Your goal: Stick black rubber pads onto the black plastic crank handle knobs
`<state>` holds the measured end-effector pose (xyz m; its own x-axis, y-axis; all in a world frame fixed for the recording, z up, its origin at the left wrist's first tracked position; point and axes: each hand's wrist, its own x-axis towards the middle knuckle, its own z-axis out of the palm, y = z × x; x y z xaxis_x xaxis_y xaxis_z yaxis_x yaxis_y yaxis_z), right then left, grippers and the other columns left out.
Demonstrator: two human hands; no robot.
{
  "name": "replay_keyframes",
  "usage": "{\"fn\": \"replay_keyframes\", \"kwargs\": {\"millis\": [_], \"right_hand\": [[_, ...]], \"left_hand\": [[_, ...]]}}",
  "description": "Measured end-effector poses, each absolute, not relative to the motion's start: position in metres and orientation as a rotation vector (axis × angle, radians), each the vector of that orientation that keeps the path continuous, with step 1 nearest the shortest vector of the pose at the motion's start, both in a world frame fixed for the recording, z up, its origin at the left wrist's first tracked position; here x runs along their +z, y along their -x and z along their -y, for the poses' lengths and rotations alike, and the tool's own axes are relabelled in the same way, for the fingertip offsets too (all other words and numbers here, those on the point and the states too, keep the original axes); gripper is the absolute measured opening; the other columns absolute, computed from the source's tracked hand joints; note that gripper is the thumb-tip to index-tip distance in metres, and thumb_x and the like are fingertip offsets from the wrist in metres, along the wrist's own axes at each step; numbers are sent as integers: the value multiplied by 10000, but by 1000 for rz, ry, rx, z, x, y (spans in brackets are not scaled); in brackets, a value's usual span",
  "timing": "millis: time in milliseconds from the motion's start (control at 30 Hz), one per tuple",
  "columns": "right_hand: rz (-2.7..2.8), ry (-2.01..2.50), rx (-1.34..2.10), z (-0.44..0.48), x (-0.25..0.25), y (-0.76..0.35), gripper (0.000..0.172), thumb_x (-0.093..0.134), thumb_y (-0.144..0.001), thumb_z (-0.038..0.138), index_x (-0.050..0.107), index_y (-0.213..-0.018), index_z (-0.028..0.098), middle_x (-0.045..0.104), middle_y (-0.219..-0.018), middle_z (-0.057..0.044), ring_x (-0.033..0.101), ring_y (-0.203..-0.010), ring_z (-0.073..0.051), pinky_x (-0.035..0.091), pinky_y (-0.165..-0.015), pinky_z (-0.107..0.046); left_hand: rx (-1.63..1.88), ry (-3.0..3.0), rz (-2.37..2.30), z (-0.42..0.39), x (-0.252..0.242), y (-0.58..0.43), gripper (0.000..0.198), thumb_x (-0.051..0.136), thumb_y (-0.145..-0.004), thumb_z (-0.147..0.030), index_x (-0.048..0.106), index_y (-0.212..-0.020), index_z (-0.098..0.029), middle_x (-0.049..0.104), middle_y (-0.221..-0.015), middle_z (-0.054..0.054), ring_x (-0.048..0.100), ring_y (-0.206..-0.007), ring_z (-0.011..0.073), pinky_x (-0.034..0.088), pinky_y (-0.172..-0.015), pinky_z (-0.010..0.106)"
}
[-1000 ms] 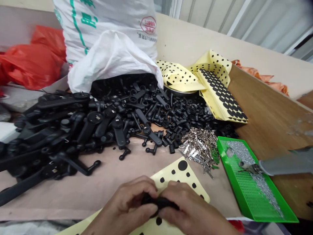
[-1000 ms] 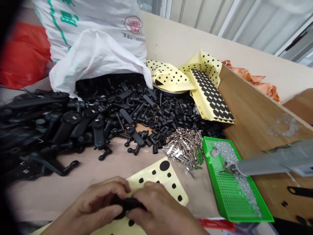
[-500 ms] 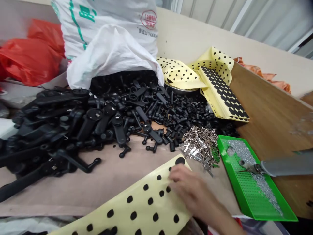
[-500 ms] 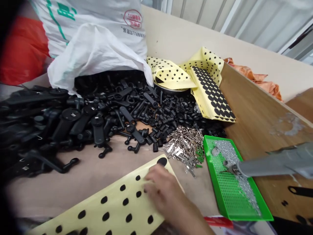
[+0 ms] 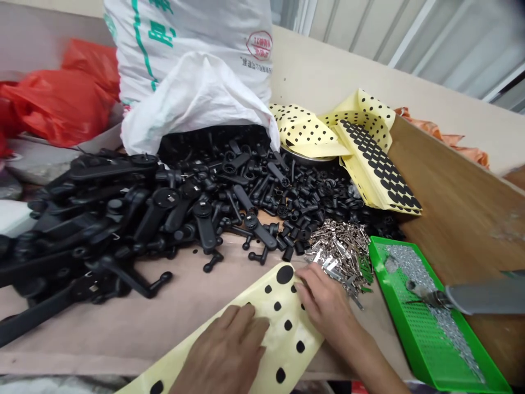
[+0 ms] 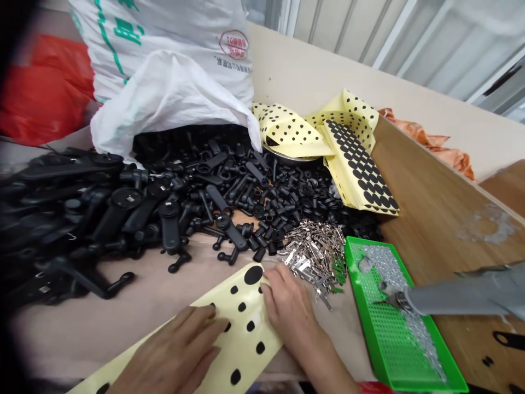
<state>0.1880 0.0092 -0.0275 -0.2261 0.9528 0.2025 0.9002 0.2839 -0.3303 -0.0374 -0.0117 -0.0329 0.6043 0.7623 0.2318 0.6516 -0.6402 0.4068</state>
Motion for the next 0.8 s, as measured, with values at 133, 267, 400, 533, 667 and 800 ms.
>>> {"fn": "replay_keyframes", "kwargs": {"millis": [133, 267, 400, 533, 667, 800], "right_hand": [[2256, 1730, 85, -18, -29, -181, 168, 402, -889, 148, 547, -971, 171, 603, -875, -72, 592, -659, -175, 438, -565, -280], [2357, 1794, -48, -24, -33, -178, 149, 408, -869, 136, 549, -842, 174, 592, -769, -51, 562, -566, -172, 369, -506, -282], [2384, 1747, -78, -17, -34, -185, 141, 409, -874, 168, 525, -798, 193, 585, -738, -37, 550, -575, -175, 346, -523, -282], [2373, 1764, -71, -10, -35, -188, 138, 399, -882, 178, 536, -879, 189, 600, -781, -47, 567, -617, -186, 362, -555, -287], [2384, 1754, -105, -9, -37, -187, 149, 397, -878, 157, 543, -888, 188, 597, -792, -53, 558, -608, -186, 363, -555, -291], [2355, 1709, -19, -8, -35, -186, 143, 394, -869, 139, 520, -826, 191, 574, -760, -44, 534, -605, -181, 370, -564, -290]], "left_hand": [[431, -2585, -1146, 1, -29, 19, 214, 452, -817, -80, 593, -900, -219, 609, -880, 39, 571, -810, 198, 499, -738, 304], [273, -2629, -1148, -1, -36, 13, 312, 463, -805, -43, 566, -1049, -207, 618, -891, 48, 587, -786, 223, 524, -674, 343], [184, -2651, -1097, 0, -40, 5, 373, 481, -810, -74, 521, -1165, -181, 636, -903, 66, 619, -788, 230, 546, -657, 349], [66, -2702, -1089, -1, -38, -5, 527, 468, -743, 3, 467, -1249, -145, 646, -937, 93, 644, -806, 242, 556, -607, 328], [-72, -2759, -1121, -8, -37, -16, 624, 505, -679, 39, 443, -1277, -127, 646, -876, 79, 656, -704, 239, 529, -511, 303], [-18, -2849, -1133, -9, -44, -21, 584, 558, -671, -13, 469, -1242, -104, 632, -807, 74, 638, -631, 221, 500, -506, 291]]}}
